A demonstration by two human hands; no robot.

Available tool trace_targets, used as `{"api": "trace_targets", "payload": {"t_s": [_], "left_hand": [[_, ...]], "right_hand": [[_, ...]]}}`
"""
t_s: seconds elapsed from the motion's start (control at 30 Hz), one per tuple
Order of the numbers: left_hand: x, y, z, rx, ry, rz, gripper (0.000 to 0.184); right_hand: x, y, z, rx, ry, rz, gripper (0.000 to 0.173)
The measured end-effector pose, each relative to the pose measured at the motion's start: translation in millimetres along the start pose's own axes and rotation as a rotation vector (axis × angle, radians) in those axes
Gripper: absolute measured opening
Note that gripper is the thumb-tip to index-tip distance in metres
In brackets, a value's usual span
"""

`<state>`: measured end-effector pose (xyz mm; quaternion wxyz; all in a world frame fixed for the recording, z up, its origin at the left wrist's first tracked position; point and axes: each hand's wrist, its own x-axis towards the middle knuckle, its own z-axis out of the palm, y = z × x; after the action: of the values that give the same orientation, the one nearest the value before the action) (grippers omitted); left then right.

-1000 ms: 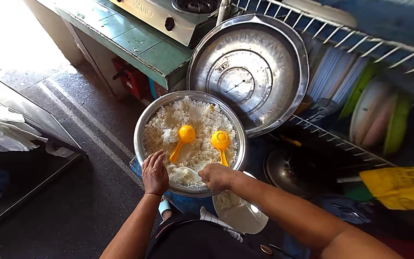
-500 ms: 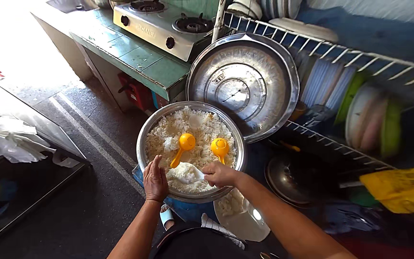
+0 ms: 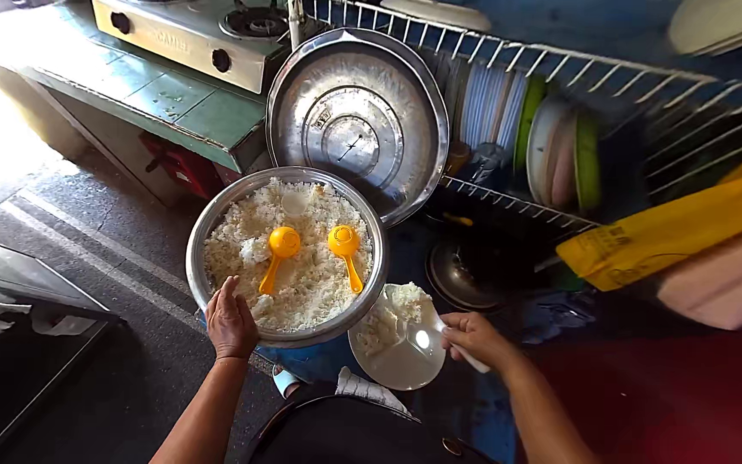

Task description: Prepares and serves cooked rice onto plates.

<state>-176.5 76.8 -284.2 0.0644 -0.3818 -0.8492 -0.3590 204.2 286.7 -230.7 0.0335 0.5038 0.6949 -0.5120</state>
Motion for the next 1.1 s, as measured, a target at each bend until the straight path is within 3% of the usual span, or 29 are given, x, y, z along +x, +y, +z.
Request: {"api": "trace_targets", "payload": {"t_s": [0.07,0.17,0.23,0.37,0.43,0.5,0.63,0.8,0.97,1.1], "left_hand": [[0,0,0,0.004,-0.008,-0.008,0.042],[-1,-2,1,0.013,-0.018,-0.013,0.042],[-1,0,1,0.024,-0.018,-0.017,0.042],[0,2,-1,0.026,-0.012,-0.017,0.041],[1,3,-1,0.022,-0.013,-0.022,0.041],[1,3,-2,0.017,-0.023,-0.036,0.042],[0,1,1,0.016,-0.006,-0.044,0.042],[1,3,1,0.022,0.002,-0.034,0.041],[0,3,1,0.021,0.001,-0.024,0.042],[0,1,1,0.027,-0.001,-0.026,0.042]], "right_hand": [[16,11,37,-0.214,0.101,0.097,0.041],[35,13,95,-0.567,-0.027,0.242,0.067],[40,10,111,-0.632,-0.038,0.296,0.073],[28,-7,76,-0.452,0.073,0.226,0.048],[19,-9,62,-0.408,0.108,0.153,0.043],[14,-10,68,-0.482,0.030,0.134,0.038],[23,-11,101,-0.708,-0.186,0.184,0.045],[18,-18,71,-0.617,-0.081,0.051,0.038],[37,-7,76,-0.673,-0.081,0.230,0.031],[41,-13,73,-0.639,-0.115,0.246,0.031]]}}
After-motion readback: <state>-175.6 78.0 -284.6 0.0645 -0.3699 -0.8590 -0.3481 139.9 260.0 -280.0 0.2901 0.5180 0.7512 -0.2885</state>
